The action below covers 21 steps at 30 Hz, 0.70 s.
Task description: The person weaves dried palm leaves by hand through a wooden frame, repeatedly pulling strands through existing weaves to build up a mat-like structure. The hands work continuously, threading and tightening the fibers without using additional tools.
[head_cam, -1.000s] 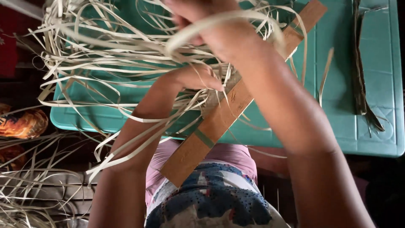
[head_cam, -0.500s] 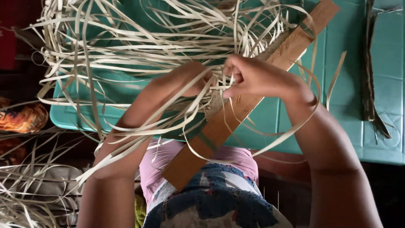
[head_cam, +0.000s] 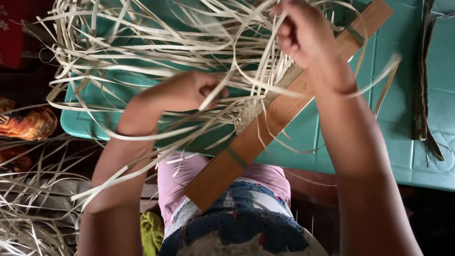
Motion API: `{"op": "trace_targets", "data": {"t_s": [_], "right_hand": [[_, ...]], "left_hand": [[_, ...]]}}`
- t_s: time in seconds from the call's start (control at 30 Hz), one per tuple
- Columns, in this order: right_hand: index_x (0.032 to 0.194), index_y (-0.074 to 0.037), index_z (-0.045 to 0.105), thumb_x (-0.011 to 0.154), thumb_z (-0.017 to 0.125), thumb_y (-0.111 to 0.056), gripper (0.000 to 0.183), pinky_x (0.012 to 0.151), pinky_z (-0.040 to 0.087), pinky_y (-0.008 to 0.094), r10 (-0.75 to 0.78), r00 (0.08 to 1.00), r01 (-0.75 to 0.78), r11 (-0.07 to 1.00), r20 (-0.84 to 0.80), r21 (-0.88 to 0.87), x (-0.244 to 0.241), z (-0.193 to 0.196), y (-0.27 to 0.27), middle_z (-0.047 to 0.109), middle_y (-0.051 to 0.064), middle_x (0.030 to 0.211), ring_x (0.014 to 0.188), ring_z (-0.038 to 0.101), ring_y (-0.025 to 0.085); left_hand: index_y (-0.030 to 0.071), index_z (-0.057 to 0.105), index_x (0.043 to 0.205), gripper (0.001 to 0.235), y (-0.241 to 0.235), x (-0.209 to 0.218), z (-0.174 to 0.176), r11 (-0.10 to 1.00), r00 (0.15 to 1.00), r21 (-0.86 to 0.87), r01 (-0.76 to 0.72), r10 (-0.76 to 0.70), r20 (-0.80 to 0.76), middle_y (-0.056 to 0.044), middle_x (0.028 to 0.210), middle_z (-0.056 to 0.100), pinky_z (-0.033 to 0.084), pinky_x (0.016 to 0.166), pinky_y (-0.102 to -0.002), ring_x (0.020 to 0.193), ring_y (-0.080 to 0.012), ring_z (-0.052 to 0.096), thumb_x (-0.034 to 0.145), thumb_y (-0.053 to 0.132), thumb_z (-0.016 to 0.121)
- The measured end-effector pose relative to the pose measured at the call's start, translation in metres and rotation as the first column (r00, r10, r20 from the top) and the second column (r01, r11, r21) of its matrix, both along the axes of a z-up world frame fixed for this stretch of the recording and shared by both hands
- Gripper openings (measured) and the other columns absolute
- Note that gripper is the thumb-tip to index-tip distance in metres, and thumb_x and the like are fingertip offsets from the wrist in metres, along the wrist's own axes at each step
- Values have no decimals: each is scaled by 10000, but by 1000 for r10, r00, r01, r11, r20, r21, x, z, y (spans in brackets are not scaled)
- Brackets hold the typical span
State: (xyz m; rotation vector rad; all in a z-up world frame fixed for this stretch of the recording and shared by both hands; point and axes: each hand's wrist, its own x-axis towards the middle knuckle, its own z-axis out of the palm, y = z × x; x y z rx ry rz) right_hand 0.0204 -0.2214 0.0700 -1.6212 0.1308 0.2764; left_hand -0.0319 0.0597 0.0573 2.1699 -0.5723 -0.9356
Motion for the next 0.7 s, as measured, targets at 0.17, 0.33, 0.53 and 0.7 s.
{"op": "trace_targets", "data": {"t_s": [0.17, 0.33, 0.53, 0.7], "right_hand": [[992, -103, 627, 867, 700, -331, 269, 389, 255, 216, -381, 897, 429, 872, -226, 235, 17, -11, -11, 588, 53, 701, 477, 453, 110], [1023, -160, 582, 1065, 593, -152, 44, 507, 362, 229, 105, 979, -68, 977, 177, -200, -12, -4, -15, 541, -10, 745, 569, 453, 70], [1287, -6, 573, 1158, 483, -107, 188, 577, 323, 222, 468, 713, -227, 859, 522, -459, -77, 48, 12, 493, 21, 841, 646, 418, 72], [1272, -142, 647, 842, 595, -567, 607, 889, 580, 346, 896, 445, -686, 342, 3, -642, -79, 75, -1, 743, 33, 1127, 1016, 730, 183]], "left_hand": [[197, 767, 1200, 354, 25, 1, 8, 999, 991, -27, 34, -37, -131, 30, 1063, 787, 551, 796, -276, 905, -114, 727, 878, 118, 644], [110, 791, 1096, 196, 42, 8, -26, 944, 962, -325, -49, -43, -270, -14, 913, 764, 548, 707, -261, 789, -126, 669, 946, 126, 666], [61, 803, 1083, 316, 21, 6, -25, 924, 918, -259, -283, 182, -353, -50, 979, 786, 478, 655, -199, 761, -76, 628, 830, 62, 614], [-37, 757, 1107, 293, 35, 10, -66, 766, 843, -465, -444, 182, -506, -100, 821, 703, 504, 684, -225, 742, -143, 645, 915, 125, 605]]}}
